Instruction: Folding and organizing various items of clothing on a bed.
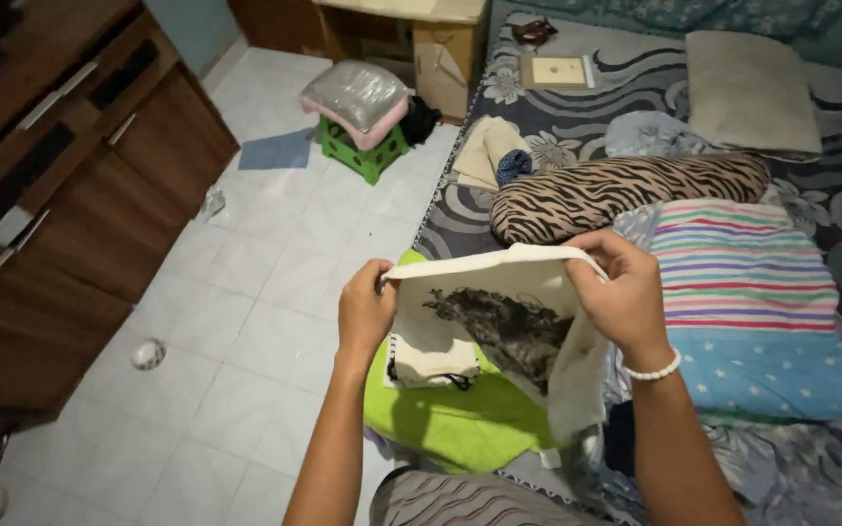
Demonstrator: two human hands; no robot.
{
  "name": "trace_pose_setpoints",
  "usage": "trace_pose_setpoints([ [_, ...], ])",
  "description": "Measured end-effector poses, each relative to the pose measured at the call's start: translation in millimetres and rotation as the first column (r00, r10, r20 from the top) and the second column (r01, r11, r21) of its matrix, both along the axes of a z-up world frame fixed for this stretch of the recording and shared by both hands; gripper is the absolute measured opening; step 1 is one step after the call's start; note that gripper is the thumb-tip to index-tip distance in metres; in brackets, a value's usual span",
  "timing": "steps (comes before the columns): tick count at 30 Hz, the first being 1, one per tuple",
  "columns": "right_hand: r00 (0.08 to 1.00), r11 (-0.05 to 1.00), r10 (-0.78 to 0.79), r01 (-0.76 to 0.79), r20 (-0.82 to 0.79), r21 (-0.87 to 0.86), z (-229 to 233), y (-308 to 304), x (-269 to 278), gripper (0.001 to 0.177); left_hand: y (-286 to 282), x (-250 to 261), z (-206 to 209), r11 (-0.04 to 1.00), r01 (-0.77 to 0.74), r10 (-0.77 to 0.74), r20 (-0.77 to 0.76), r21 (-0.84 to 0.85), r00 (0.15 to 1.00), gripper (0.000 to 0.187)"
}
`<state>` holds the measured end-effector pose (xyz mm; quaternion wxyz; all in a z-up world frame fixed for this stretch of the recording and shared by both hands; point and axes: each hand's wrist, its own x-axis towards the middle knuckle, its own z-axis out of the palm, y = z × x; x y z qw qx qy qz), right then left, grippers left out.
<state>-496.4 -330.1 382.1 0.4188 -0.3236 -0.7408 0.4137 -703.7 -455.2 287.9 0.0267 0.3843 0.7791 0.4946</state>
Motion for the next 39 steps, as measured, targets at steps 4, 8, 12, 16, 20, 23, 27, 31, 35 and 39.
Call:
trace_pose_setpoints([
  [4,0.999,0.997,-0.023,0.021,-0.024,-0.078,-3,-2,-13,0.014,12,-30,10,0.998,0.048,-0.049,0.007,0.026,0.999,0.006],
  [8,0.994,0.978,-0.063,0.043,-0.093,-0.205,-21,5,-19,0.009,23,-57,21,0.984,0.105,-0.101,-0.032,0.143,0.994,0.013],
  [12,0.988,0.963,-0.090,0.054,-0.128,-0.265,-26,10,-20,0.010,28,-78,39,0.932,0.258,-0.201,-0.231,0.255,0.952,0.011],
  [16,0.987,0.972,-0.116,0.089,-0.112,-0.216,-20,7,-19,0.010,24,-101,49,0.921,0.312,-0.210,-0.379,0.233,0.902,0.009],
  [20,0.985,0.976,-0.145,0.126,-0.098,-0.180,-11,-8,-22,0.009,13,-111,60,0.916,0.344,-0.239,-0.412,0.205,0.880,0.029],
  [23,0.983,0.977,-0.154,0.137,-0.097,-0.165,-7,-14,-26,0.007,7,-115,68,0.927,0.326,-0.234,-0.390,0.187,0.891,0.036],
  [27,0.988,0.982,-0.147,0.140,-0.050,-0.129,-20,-11,-24,0.009,7,-121,68,0.945,0.277,-0.210,-0.327,0.174,0.921,0.040],
  [31,0.992,0.979,-0.123,0.116,-0.033,-0.168,-19,-22,-33,0.018,13,-123,73,0.952,0.254,-0.167,-0.404,0.172,0.900,0.040],
  [35,0.993,0.962,-0.019,-0.015,-0.120,-0.273,-30,-19,-42,0.029,30,-120,63,0.953,0.222,-0.121,-0.413,0.208,0.903,0.038],
  [39,0.966,0.905,0.035,-0.139,-0.254,-0.403,-36,-29,-57,0.033,41,-104,51,0.962,0.185,-0.090,-0.409,0.199,0.908,0.033],
])
